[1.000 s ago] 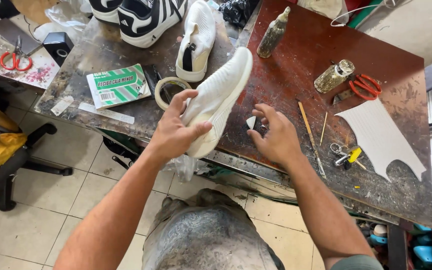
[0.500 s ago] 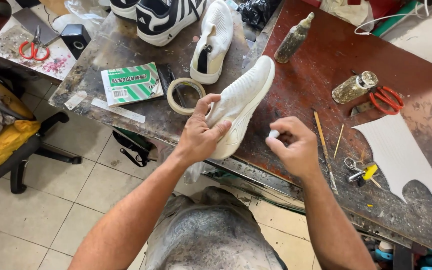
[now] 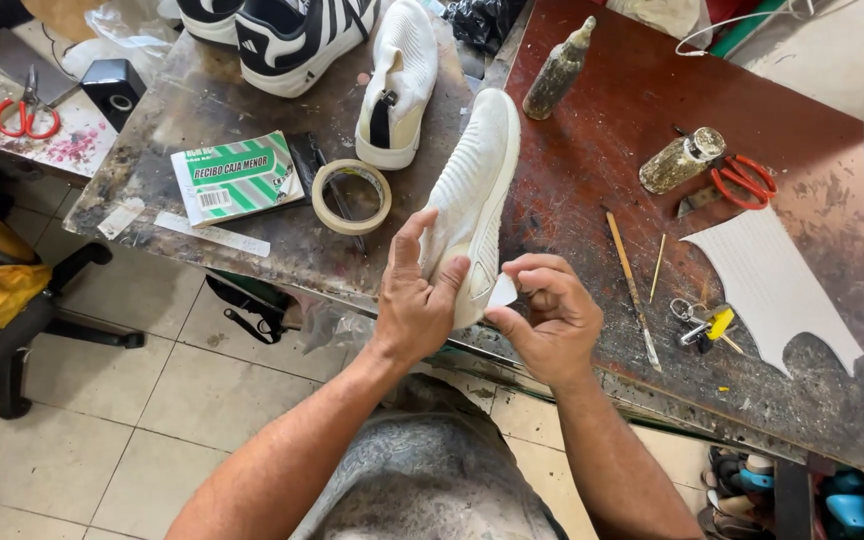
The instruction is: Attaching small white padding or heel pieces to the interior of a white sneaker at a workbench.
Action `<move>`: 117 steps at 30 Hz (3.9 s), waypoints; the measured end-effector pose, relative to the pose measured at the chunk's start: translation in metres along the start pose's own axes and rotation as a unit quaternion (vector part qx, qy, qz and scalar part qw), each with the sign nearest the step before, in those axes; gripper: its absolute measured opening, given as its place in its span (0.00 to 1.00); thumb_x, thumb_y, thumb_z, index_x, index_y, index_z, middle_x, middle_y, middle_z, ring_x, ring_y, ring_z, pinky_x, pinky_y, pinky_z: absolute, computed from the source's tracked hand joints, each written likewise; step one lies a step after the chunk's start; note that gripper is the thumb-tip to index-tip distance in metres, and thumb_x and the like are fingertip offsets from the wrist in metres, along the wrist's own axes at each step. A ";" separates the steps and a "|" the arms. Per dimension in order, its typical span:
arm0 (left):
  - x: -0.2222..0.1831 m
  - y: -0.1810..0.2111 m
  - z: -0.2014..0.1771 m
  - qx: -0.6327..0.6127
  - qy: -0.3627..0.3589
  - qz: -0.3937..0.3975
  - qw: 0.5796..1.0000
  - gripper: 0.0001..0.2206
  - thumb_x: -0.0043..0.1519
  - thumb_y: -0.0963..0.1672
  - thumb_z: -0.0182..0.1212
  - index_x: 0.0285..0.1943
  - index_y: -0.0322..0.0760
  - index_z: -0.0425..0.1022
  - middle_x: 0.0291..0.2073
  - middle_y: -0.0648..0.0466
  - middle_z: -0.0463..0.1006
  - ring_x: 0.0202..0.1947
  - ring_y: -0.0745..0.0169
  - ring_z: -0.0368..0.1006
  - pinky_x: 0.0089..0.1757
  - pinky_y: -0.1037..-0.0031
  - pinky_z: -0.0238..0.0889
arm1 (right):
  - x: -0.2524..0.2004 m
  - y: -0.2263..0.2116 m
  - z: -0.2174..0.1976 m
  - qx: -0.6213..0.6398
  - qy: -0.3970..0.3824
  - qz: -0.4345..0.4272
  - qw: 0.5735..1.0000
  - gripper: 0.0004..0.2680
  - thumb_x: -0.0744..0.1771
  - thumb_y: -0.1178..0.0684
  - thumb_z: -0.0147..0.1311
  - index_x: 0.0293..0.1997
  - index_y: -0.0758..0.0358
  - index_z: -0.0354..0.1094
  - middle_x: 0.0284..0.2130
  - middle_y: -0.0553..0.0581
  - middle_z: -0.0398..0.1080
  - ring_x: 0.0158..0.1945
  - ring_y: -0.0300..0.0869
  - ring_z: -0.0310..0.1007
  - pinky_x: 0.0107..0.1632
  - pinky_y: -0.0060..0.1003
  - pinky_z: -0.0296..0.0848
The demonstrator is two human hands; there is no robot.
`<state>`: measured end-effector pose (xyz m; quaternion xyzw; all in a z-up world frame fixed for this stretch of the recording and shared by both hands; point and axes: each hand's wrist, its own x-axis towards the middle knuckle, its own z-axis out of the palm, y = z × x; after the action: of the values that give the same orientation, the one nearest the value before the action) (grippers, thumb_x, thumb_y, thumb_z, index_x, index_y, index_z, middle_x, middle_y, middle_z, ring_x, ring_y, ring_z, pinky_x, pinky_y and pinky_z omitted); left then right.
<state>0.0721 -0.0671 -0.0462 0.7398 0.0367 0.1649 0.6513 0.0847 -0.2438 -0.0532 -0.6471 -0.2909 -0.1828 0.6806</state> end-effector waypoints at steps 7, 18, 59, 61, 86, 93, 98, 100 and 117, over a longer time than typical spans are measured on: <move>-0.008 -0.015 0.004 0.004 0.029 0.054 0.998 0.26 0.63 0.46 0.65 0.70 0.44 0.63 0.59 0.37 0.69 0.63 0.30 0.66 0.59 0.47 0.60 | -0.005 0.010 0.013 -0.018 0.000 -0.014 1.000 0.23 0.60 0.62 0.72 0.54 0.68 0.59 0.45 0.68 0.73 0.43 0.39 0.69 0.48 0.32 0.69; -0.010 -0.020 0.002 0.001 0.038 0.128 0.991 0.26 0.64 0.46 0.65 0.70 0.40 0.62 0.55 0.39 0.70 0.59 0.31 0.69 0.57 0.49 0.62 | -0.012 0.019 0.022 -0.007 0.008 0.001 1.000 0.23 0.60 0.61 0.71 0.56 0.65 0.58 0.45 0.67 0.75 0.39 0.38 0.61 0.44 0.29 0.64; -0.009 -0.029 -0.001 -0.008 0.014 0.117 0.993 0.33 0.57 0.46 0.74 0.69 0.40 0.61 0.55 0.38 0.70 0.60 0.32 0.68 0.59 0.50 0.60 | -0.008 0.015 0.005 0.024 -0.026 0.001 0.999 0.17 0.62 0.66 0.65 0.55 0.73 0.64 0.43 0.71 0.78 0.37 0.40 0.72 0.39 0.33 0.75; -0.008 -0.028 -0.002 -0.008 0.014 0.114 0.993 0.33 0.57 0.46 0.74 0.69 0.39 0.60 0.56 0.37 0.69 0.61 0.32 0.68 0.59 0.49 0.59 | -0.008 0.015 0.005 0.026 -0.025 0.007 0.999 0.18 0.62 0.67 0.65 0.56 0.74 0.64 0.42 0.70 0.78 0.36 0.39 0.73 0.40 0.33 0.77; -0.012 -0.030 -0.006 -0.007 -0.036 0.071 0.997 0.28 0.64 0.47 0.65 0.71 0.42 0.57 0.61 0.36 0.65 0.65 0.30 0.62 0.63 0.48 0.54 | -0.009 0.022 -0.001 0.021 -0.055 0.034 0.998 0.23 0.62 0.65 0.66 0.61 0.69 0.55 0.45 0.69 0.77 0.37 0.37 0.73 0.40 0.29 0.79; -0.012 -0.033 -0.006 -0.009 -0.041 0.062 0.997 0.27 0.65 0.46 0.63 0.72 0.42 0.56 0.59 0.38 0.65 0.65 0.34 0.63 0.63 0.50 0.53 | 0.001 0.018 0.001 0.040 -0.092 0.081 0.992 0.21 0.63 0.64 0.66 0.58 0.68 0.57 0.44 0.65 0.78 0.37 0.34 0.72 0.40 0.27 0.76; -0.013 -0.039 -0.004 -0.006 -0.034 0.055 0.998 0.27 0.65 0.46 0.63 0.71 0.41 0.56 0.59 0.39 0.65 0.64 0.36 0.64 0.63 0.51 0.54 | 0.004 0.025 -0.003 0.063 -0.124 0.094 0.986 0.20 0.63 0.64 0.66 0.57 0.69 0.57 0.44 0.65 0.77 0.38 0.34 0.72 0.41 0.29 0.77; -0.013 -0.038 -0.003 -0.005 -0.032 0.051 0.998 0.27 0.65 0.46 0.63 0.71 0.41 0.56 0.59 0.39 0.65 0.64 0.36 0.64 0.63 0.51 0.54 | 0.005 0.028 -0.005 0.066 -0.130 0.095 0.985 0.20 0.63 0.64 0.66 0.57 0.70 0.57 0.44 0.64 0.78 0.38 0.34 0.72 0.41 0.29 0.77; -0.003 -0.025 -0.006 -0.025 -0.070 0.041 0.996 0.36 0.57 0.47 0.74 0.72 0.44 0.56 0.59 0.38 0.66 0.64 0.33 0.65 0.62 0.50 0.55 | 0.018 0.004 0.011 -0.107 -0.084 -0.125 0.983 0.08 0.64 0.59 0.65 0.42 0.65 0.68 0.36 0.62 0.80 0.29 0.47 0.74 0.29 0.37 0.73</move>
<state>0.0714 -0.0589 -0.0703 0.7342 -0.0433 0.1402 0.6629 0.0992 -0.2299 -0.0448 -0.6878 -0.4042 -0.2417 0.5524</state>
